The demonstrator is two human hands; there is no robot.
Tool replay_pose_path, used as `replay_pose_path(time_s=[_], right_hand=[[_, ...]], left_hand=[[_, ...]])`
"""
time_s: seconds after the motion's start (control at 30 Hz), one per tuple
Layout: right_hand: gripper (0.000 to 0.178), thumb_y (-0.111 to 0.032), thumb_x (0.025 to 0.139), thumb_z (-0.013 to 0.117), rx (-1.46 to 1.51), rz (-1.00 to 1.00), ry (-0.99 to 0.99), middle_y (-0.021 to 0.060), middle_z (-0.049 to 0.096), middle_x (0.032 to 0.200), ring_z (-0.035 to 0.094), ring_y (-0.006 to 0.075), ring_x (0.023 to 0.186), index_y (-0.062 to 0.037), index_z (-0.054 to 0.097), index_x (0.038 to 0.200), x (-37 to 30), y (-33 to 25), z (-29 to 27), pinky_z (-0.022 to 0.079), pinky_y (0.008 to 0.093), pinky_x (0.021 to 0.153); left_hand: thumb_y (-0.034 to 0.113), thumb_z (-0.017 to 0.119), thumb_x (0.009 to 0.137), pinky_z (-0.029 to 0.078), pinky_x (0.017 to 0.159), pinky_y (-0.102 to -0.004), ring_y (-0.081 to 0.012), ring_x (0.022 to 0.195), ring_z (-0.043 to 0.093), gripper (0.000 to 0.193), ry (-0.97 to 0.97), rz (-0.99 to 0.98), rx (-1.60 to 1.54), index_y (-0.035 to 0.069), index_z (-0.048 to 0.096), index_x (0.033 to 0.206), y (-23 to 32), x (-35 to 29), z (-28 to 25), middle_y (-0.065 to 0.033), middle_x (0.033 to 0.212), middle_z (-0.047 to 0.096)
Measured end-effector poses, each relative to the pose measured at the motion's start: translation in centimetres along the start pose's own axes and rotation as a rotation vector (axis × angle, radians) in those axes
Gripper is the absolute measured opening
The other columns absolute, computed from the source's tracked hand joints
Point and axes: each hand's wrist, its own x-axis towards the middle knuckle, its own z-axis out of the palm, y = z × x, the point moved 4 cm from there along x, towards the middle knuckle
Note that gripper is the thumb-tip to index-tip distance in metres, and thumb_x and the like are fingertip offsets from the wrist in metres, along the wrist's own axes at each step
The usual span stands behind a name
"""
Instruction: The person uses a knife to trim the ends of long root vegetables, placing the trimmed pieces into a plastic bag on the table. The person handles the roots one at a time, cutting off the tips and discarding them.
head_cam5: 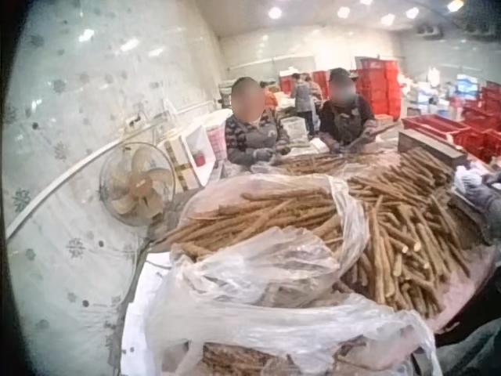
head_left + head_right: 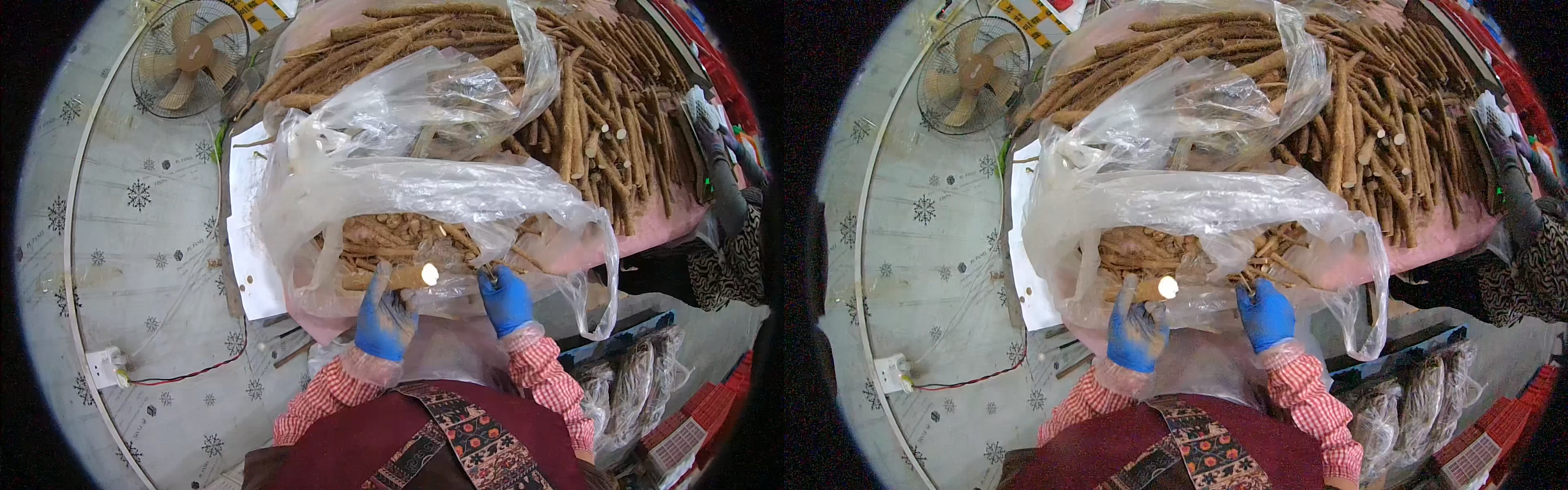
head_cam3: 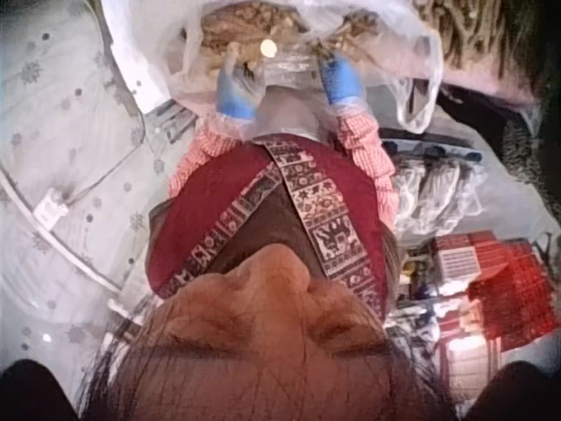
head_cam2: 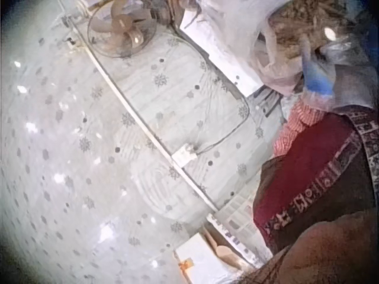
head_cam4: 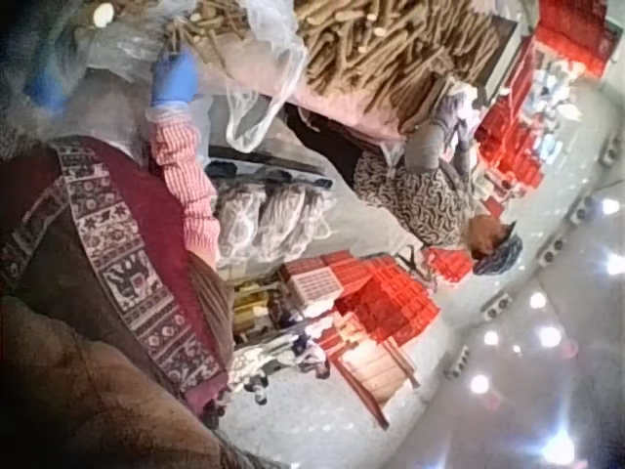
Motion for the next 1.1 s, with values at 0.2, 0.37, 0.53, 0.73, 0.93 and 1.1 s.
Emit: replay_pose_path(time_s=[0.2, 0.37, 0.53, 0.73, 0.93, 1.1], right_hand=[[0.027, -0.027, 0.084, 0.07, 0.516, -0.022, -0.146, 0.0142, 0.068, 0.079, 0.066, 0.026, 0.067, -0.0034, 0.064, 0.096, -3.7, -3.5, -3.7, 0.051, 0.0347, 0.062], [0.028, -0.016, 0.08, 0.076, 0.482, -0.27, 0.014, 0.0122, 0.067, 0.086, 0.065, 0.0174, 0.072, -0.0033, 0.062, 0.101, -7.7, -4.0, -6.3, 0.051, 0.0307, 0.063], [0.035, -0.009, 0.077, 0.076, 0.511, -0.34, 0.27, 0.0124, 0.067, 0.094, 0.064, 0.019, 0.085, -0.0029, 0.063, 0.109, -9.3, -2.5, -15.2, 0.052, 0.0318, 0.072], [0.03, -0.004, 0.085, 0.067, 0.678, -0.252, 0.848, 0.0091, 0.066, 0.101, 0.062, 0.0141, 0.086, 0.003, 0.06, 0.113, -4.8, 1.8, -28.0, 0.051, 0.026, 0.077], [0.05, -0.016, 0.084, 0.072, 0.057, -0.46, 0.937, 0.0147, 0.068, 0.104, 0.066, 0.0192, 0.082, -0.0012, 0.053, 0.127, 8.0, 3.7, -32.8, 0.051, 0.0283, 0.071], [0.036, -0.018, 0.076, 0.074, -0.388, -0.514, 0.787, 0.0152, 0.062, 0.087, 0.063, 0.0342, 0.079, -0.0073, 0.059, 0.106, 5.2, -1.3, -26.7, 0.051, 0.0382, 0.065]], left_hand=[[0.029, 0.052, 0.097, 0.05, 0.065, -0.0233, -0.0091, 0.081, 0.059, 0.021, -0.044, -0.044, 0.267, 0.014, 0.059, 0.108, -1.0, 1.1, -1.1, -0.0011, 0.098, 0.063], [0.016, 0.055, 0.095, 0.052, 0.077, -0.0315, -0.0169, 0.088, 0.061, 0.025, -0.14, -0.129, 0.596, 0.0, 0.056, 0.114, -4.4, -0.1, 0.7, -0.0069, 0.102, 0.062], [0.016, 0.059, 0.092, 0.05, 0.081, -0.0299, -0.0163, 0.096, 0.059, 0.031, -0.434, 0.021, 1.174, -0.002, 0.055, 0.118, -5.5, 0.2, 4.1, -0.0074, 0.104, 0.062], [0.017, 0.062, 0.09, 0.045, 0.09, -0.0279, -0.0162, 0.103, 0.057, 0.04, -0.207, -0.169, 1.141, 0.0, 0.054, 0.125, -5.2, 2.9, 2.7, -0.0081, 0.115, 0.061], [0.013, 0.061, 0.09, 0.047, 0.086, -0.0277, -0.0142, 0.098, 0.057, 0.031, -0.196, 0.021, 1.215, -0.001, 0.058, 0.117, -5.5, 3.4, 1.2, -0.0064, 0.108, 0.062], [0.009, 0.063, 0.089, 0.05, 0.077, -0.0265, -0.0119, 0.087, 0.059, 0.024, -0.11, 0.093, 1.282, 0.0, 0.06, 0.111, -4.7, 0.4, 3.9, -0.0049, 0.099, 0.063]])
